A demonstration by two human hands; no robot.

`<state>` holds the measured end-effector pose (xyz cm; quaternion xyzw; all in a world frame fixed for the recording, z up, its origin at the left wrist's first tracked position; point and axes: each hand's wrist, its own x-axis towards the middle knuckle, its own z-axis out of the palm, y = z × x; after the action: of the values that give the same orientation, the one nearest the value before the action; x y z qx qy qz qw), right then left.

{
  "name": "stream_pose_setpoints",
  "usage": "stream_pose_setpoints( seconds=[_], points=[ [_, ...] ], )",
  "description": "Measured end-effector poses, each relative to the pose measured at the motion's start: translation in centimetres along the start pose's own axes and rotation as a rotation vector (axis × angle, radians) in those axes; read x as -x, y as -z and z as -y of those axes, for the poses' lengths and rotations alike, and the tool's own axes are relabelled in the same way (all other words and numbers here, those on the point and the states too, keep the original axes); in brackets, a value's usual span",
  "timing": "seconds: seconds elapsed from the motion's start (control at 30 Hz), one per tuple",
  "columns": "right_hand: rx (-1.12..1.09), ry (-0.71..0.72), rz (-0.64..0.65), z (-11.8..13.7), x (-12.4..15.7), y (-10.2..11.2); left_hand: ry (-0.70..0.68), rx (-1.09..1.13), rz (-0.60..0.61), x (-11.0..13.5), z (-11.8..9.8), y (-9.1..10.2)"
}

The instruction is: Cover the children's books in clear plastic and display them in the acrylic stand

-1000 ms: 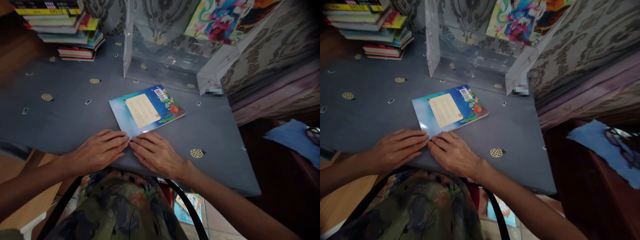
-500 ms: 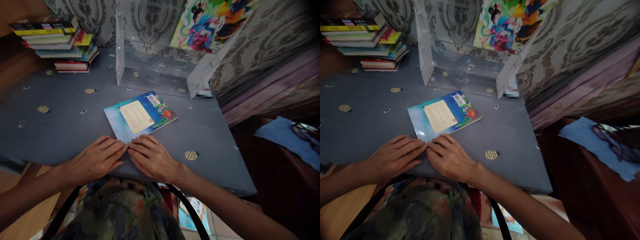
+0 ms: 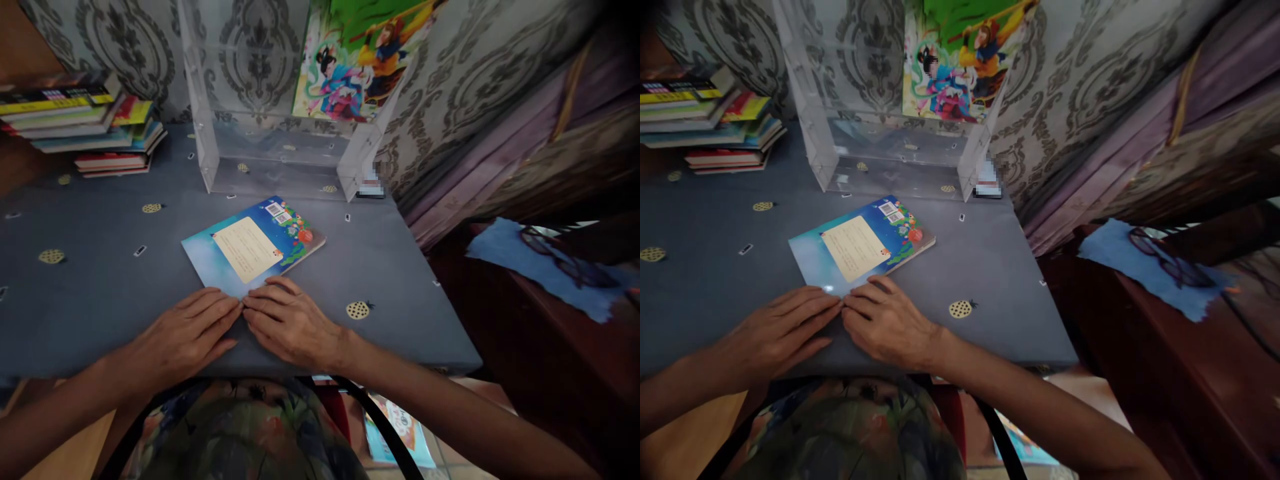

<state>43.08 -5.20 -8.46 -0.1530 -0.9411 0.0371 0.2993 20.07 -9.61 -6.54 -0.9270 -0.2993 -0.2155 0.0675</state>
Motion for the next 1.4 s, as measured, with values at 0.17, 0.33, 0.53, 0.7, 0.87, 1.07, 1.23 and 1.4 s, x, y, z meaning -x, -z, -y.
stream_pose_setpoints(
  seconds=[0.17, 0.33, 0.53, 0.7, 0.87, 1.07, 1.23, 1.4],
  points=[
    [0.029, -0.036, -0.032, -0.6, 0.4, 0.2, -0.045, -0.003, 0.024, -1.2, 0.3, 0.0],
    [0.061, -0.07, -0.061, -1.3, 0.7, 0.9, -0.066, -0.002, 0.082, -2.4, 0.7, -0.4],
    [0.095, -0.118, -0.088, -2.6, 1.3, 1.5, -0.073, 0.034, 0.133, -3.8, 1.4, -1.2],
    [0.132, -0.157, -0.099, -3.8, 2.2, 1.8, -0.111, 0.027, 0.173, -5.5, 2.0, -1.9],
    [0.162, -0.231, -0.079, -5.0, 3.2, 2.3, -0.125, 0.026, 0.217, -7.5, 2.2, -2.7],
    [0.209, -0.34, -0.069, -6.6, 4.3, 3.2, -0.144, 0.049, 0.222, -9.8, 3.1, -4.1],
    [0.199, -0.462, -0.069, -7.6, 4.8, 3.6, -0.14, 0.043, 0.242, -11.9, 4.3, -5.3],
    [0.184, -0.545, -0.087, -7.8, 5.0, 3.7, -0.15, 0.034, 0.264, -13.7, 5.6, -7.1]
  ],
)
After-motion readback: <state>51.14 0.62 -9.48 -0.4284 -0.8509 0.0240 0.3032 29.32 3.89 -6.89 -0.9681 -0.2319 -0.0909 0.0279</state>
